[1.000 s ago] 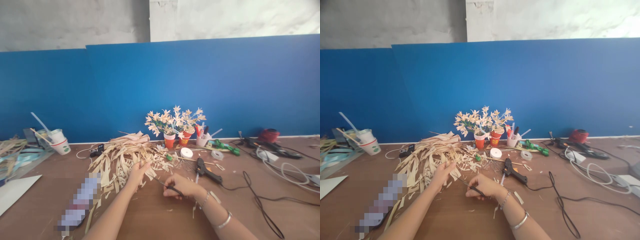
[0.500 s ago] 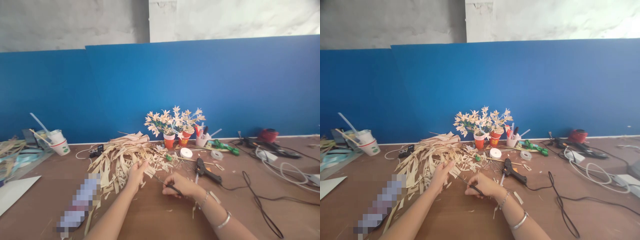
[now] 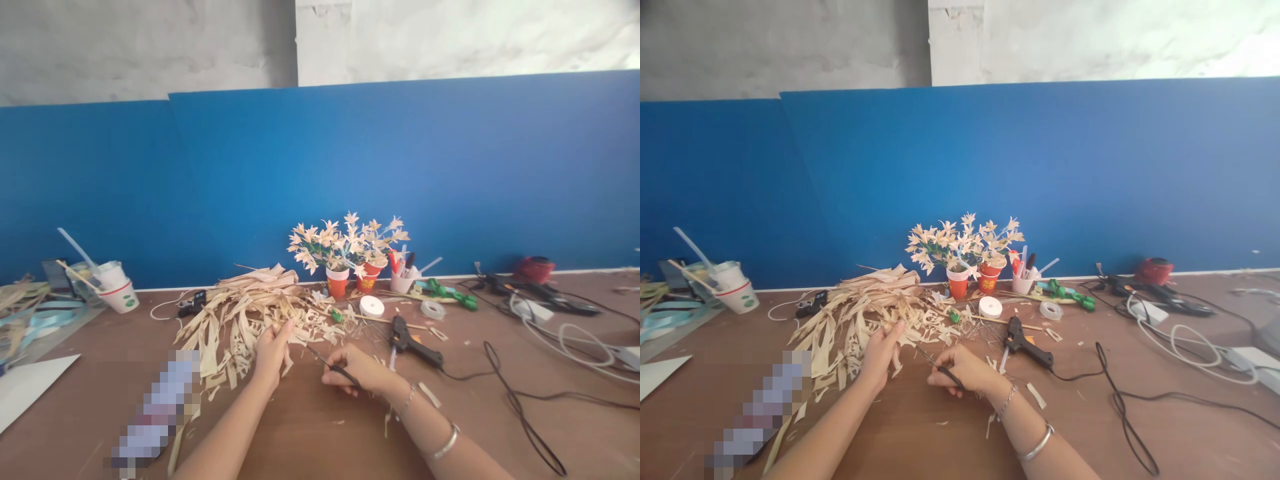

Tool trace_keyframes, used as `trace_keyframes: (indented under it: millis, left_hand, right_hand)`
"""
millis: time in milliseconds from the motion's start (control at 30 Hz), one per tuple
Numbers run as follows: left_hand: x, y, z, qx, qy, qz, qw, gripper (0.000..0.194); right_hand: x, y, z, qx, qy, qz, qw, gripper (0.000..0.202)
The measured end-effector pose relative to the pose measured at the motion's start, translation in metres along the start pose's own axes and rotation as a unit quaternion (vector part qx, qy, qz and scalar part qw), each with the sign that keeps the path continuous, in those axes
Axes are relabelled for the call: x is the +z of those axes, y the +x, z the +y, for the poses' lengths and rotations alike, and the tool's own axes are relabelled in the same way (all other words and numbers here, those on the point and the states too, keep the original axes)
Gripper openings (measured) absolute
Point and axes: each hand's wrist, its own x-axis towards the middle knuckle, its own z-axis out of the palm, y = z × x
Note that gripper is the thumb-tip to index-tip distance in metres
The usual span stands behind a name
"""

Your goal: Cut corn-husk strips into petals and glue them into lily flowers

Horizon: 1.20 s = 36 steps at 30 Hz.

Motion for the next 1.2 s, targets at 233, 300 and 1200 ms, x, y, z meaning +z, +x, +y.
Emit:
trace_keyframes:
  millis: [233, 300, 1200]
  left_hand:
    - [0.0013, -0.0029, -0.0024, -0.012, -0.012, -0.004, 1.0, 0.039]
    - [0.0013, -0.0031, -0.0031, -0.018, -0.009, -0.003, 1.0, 0.04]
    - [0.001, -0.001, -0.0088, -0.021, -0.016, -0.005, 1.0, 0.038]
  right_hand:
    - [0.0018, 0.003, 0.0039, -0.017, 0.018, 0.004, 1.0, 0.032]
    - [0.0021, 0.0026, 0.0029, -0.017, 0.016, 0.003, 1.0, 0.032]
    - [0.0026, -0.0007, -0.004, -0.033, 0.028, -0.021, 0.999, 0.031]
